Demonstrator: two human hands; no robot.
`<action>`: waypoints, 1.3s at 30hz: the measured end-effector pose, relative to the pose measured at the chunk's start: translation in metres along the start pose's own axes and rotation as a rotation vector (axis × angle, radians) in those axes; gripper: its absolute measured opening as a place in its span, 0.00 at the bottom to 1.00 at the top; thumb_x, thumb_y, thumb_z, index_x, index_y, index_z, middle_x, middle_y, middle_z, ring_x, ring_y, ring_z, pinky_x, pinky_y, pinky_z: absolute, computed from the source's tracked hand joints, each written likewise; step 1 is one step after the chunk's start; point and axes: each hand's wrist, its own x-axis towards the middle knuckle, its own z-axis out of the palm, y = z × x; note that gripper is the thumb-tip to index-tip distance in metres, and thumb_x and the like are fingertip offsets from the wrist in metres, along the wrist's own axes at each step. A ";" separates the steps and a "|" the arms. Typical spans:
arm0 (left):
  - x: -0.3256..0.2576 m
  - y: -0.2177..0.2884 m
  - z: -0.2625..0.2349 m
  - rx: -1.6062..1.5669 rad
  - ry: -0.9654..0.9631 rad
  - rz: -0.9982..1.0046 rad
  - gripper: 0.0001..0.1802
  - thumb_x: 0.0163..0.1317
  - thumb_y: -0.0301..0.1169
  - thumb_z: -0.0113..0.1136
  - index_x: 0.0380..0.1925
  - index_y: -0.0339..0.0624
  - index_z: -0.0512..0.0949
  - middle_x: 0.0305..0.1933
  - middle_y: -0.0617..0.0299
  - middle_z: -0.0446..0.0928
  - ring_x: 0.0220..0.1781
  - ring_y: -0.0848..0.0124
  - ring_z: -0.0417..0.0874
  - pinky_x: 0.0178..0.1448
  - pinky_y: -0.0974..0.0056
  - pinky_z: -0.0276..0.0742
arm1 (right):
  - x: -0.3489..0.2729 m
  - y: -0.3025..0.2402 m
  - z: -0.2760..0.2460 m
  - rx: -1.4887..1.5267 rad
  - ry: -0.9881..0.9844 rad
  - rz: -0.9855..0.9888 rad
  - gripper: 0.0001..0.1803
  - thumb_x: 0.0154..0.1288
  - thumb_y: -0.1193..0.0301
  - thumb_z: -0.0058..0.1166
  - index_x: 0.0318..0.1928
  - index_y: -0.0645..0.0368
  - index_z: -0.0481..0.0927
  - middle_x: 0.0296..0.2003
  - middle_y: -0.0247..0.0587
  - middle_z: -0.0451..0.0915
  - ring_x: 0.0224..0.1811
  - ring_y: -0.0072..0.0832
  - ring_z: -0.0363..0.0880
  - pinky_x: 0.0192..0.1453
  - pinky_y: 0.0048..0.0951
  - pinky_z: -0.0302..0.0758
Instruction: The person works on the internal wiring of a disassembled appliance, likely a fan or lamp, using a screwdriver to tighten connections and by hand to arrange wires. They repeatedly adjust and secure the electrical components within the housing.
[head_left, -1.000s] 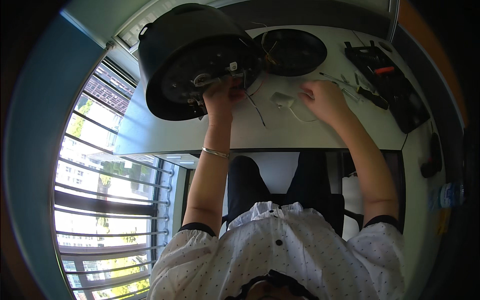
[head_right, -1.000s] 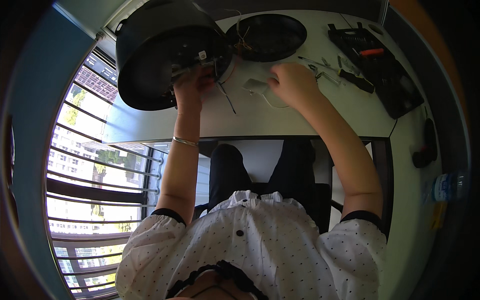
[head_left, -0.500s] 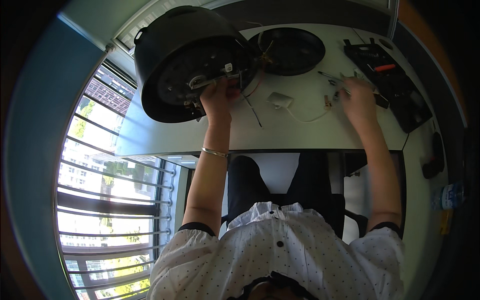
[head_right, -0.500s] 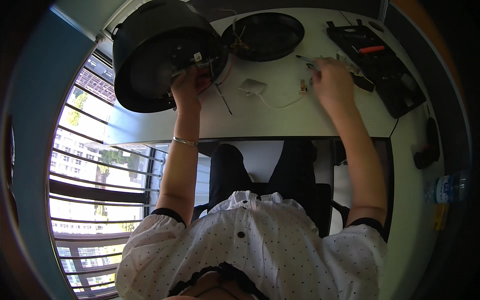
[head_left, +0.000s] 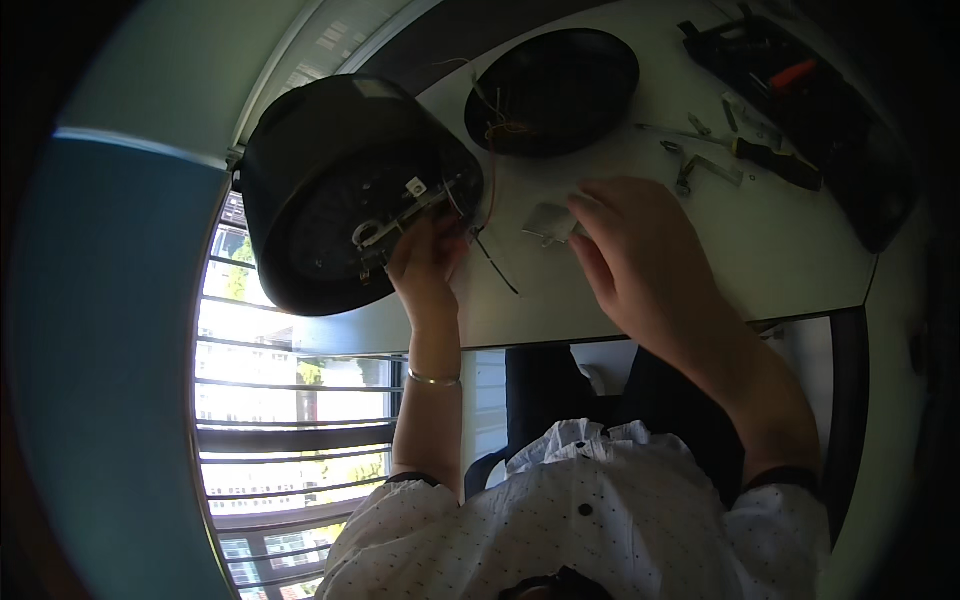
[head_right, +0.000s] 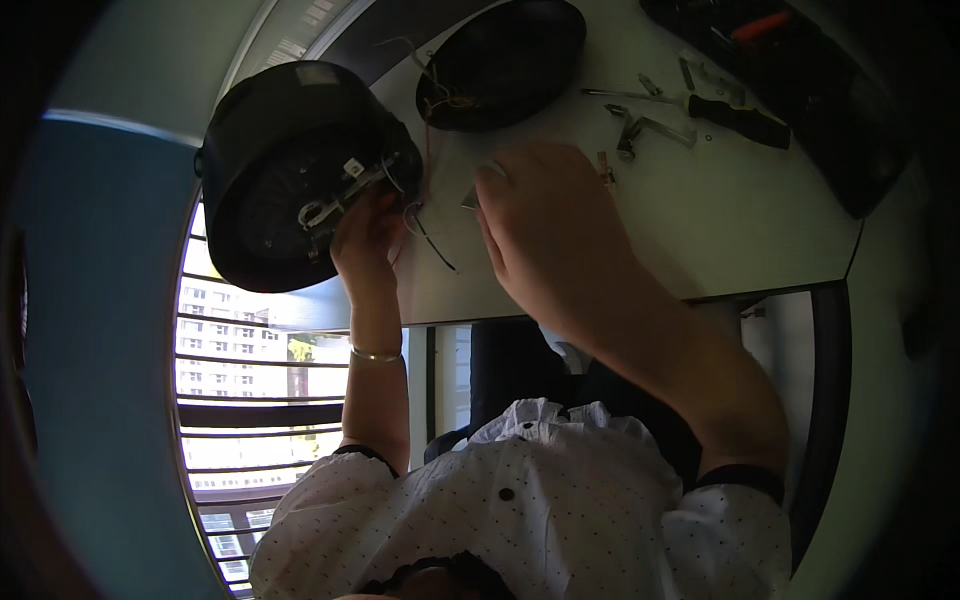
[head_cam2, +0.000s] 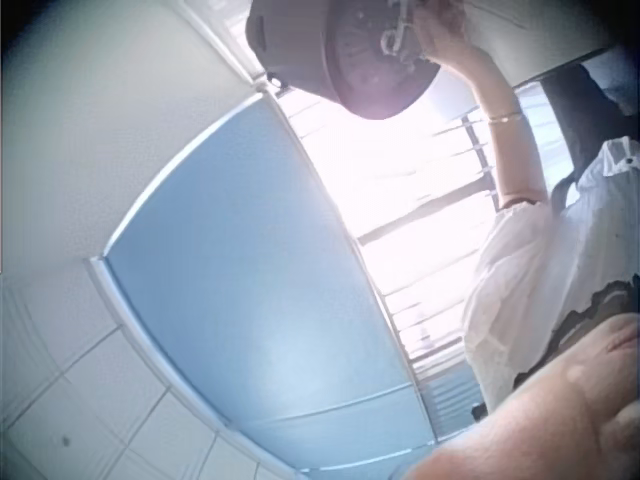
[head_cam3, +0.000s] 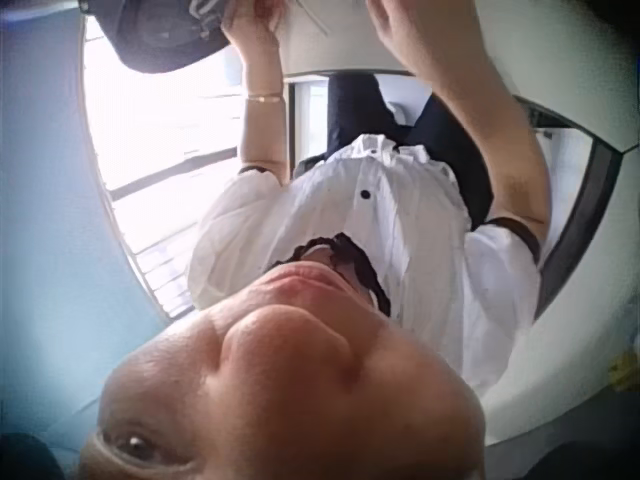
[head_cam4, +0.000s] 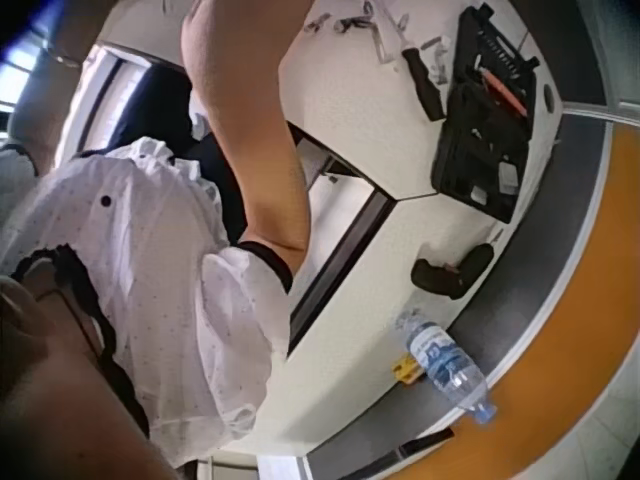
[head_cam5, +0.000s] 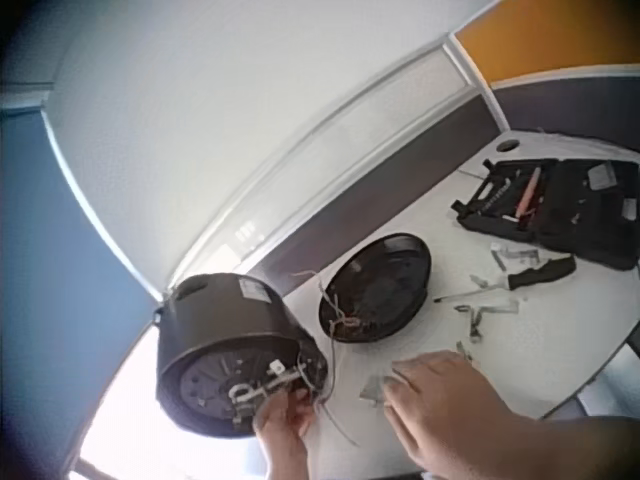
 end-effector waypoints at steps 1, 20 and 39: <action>-0.004 0.005 0.007 0.083 0.013 0.057 0.13 0.65 0.30 0.51 0.42 0.30 0.77 0.36 0.53 0.81 0.28 0.74 0.79 0.33 0.73 0.77 | -0.016 0.006 -0.007 0.026 0.055 0.055 0.17 0.54 0.77 0.58 0.46 0.65 0.75 0.44 0.48 0.77 0.46 0.41 0.76 0.51 0.37 0.72; 0.004 0.041 0.096 0.632 0.177 0.149 0.13 0.58 0.31 0.60 0.36 0.31 0.75 0.20 0.59 0.77 0.16 0.77 0.75 0.17 0.77 0.62 | -0.058 0.051 0.005 0.587 0.102 0.155 0.13 0.54 0.75 0.58 0.37 0.75 0.75 0.28 0.49 0.76 0.29 0.36 0.77 0.30 0.30 0.75; 0.016 0.025 0.094 0.578 0.226 0.322 0.08 0.56 0.25 0.61 0.30 0.31 0.74 0.17 0.59 0.76 0.12 0.77 0.73 0.16 0.76 0.62 | -0.059 0.048 0.003 0.591 -0.026 0.201 0.12 0.53 0.74 0.57 0.35 0.71 0.76 0.27 0.43 0.74 0.29 0.33 0.75 0.30 0.30 0.72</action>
